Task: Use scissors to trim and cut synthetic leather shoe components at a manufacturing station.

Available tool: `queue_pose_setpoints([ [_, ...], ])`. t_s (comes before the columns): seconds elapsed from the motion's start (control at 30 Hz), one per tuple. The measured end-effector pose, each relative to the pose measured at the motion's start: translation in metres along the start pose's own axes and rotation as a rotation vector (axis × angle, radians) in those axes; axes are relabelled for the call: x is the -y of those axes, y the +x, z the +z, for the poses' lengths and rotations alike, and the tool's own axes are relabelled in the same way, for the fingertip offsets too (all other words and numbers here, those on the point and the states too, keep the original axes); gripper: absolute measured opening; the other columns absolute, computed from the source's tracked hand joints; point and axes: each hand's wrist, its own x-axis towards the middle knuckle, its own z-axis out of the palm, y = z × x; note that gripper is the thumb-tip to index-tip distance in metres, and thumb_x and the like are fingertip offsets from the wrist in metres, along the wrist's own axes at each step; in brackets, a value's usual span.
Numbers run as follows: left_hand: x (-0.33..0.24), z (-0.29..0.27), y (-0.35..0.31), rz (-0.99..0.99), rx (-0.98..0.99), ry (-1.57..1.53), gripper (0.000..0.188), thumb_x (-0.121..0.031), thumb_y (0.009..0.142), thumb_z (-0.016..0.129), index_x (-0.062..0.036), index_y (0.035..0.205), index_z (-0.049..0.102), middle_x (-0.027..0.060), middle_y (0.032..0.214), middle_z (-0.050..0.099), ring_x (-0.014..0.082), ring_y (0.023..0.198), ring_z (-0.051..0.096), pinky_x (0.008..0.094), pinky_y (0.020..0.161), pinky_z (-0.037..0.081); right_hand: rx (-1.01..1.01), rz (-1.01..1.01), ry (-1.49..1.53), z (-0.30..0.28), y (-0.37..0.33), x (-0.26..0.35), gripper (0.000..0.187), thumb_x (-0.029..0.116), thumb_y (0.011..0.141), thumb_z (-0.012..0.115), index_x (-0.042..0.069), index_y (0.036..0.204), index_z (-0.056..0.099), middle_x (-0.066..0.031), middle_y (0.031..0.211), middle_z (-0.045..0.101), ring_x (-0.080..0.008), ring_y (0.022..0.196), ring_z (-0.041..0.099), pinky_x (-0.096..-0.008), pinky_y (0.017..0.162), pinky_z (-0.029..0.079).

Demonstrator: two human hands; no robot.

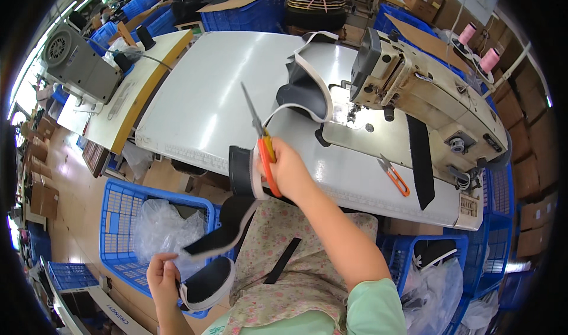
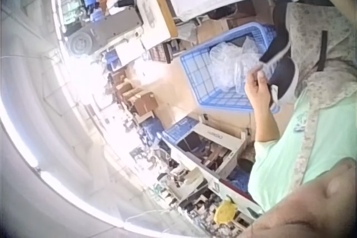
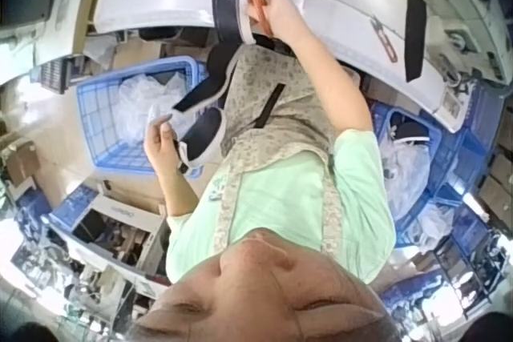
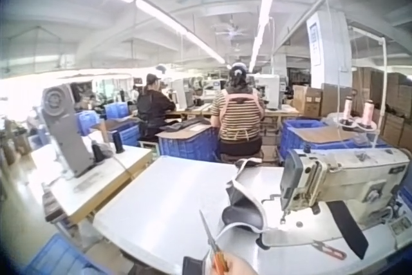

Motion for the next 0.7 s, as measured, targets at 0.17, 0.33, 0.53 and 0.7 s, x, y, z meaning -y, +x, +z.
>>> queue_pose_setpoints([
  [0.17,0.002,0.026,0.013,0.004,0.171,-0.075,0.035,-0.025,0.088,0.054,-0.0011,0.063,0.053,0.0027,0.058,0.053,0.0084,0.051,0.046,0.0231,0.047,0.035,0.03,0.055,-0.05,0.021,-0.033,-0.01,0.016,0.005,0.081,0.061,0.003,0.085,0.046,-0.002,0.075,0.05,-0.0094,0.065,0.052,-0.0237,0.059,0.044],
  [0.33,0.001,0.097,0.057,0.13,0.05,-0.306,0.038,-0.027,0.096,0.04,-0.0012,0.071,0.053,-0.0009,0.06,0.046,0.0069,0.053,0.039,0.0221,0.049,0.029,-0.024,0.009,-0.093,0.039,-0.083,-0.04,0.017,0.004,0.079,0.063,0.005,0.087,0.047,0.0004,0.072,0.048,-0.0054,0.066,0.045,-0.0218,0.059,0.039],
  [0.53,-0.001,0.134,0.065,0.333,-0.013,-0.072,0.025,-0.017,0.089,0.052,0.0002,0.071,0.054,0.0067,0.072,0.057,0.011,0.059,0.049,0.0244,0.054,0.038,0.057,0.028,-0.137,0.058,-0.124,-0.051,0.024,0.008,0.075,0.065,0.004,0.095,0.053,-0.0081,0.074,0.058,-0.0155,0.064,0.056,-0.0265,0.06,0.046],
  [0.7,0.016,0.133,0.064,-0.061,0.181,-0.139,0.032,-0.024,0.089,0.055,0.0012,0.069,0.053,0.0085,0.072,0.06,0.0105,0.057,0.05,0.0256,0.055,0.04,0.075,-0.095,-0.287,0.057,-0.126,-0.048,0.018,0.01,0.075,0.064,0.004,0.089,0.055,-0.0132,0.071,0.059,-0.0283,0.063,0.061,-0.0329,0.057,0.048],
])
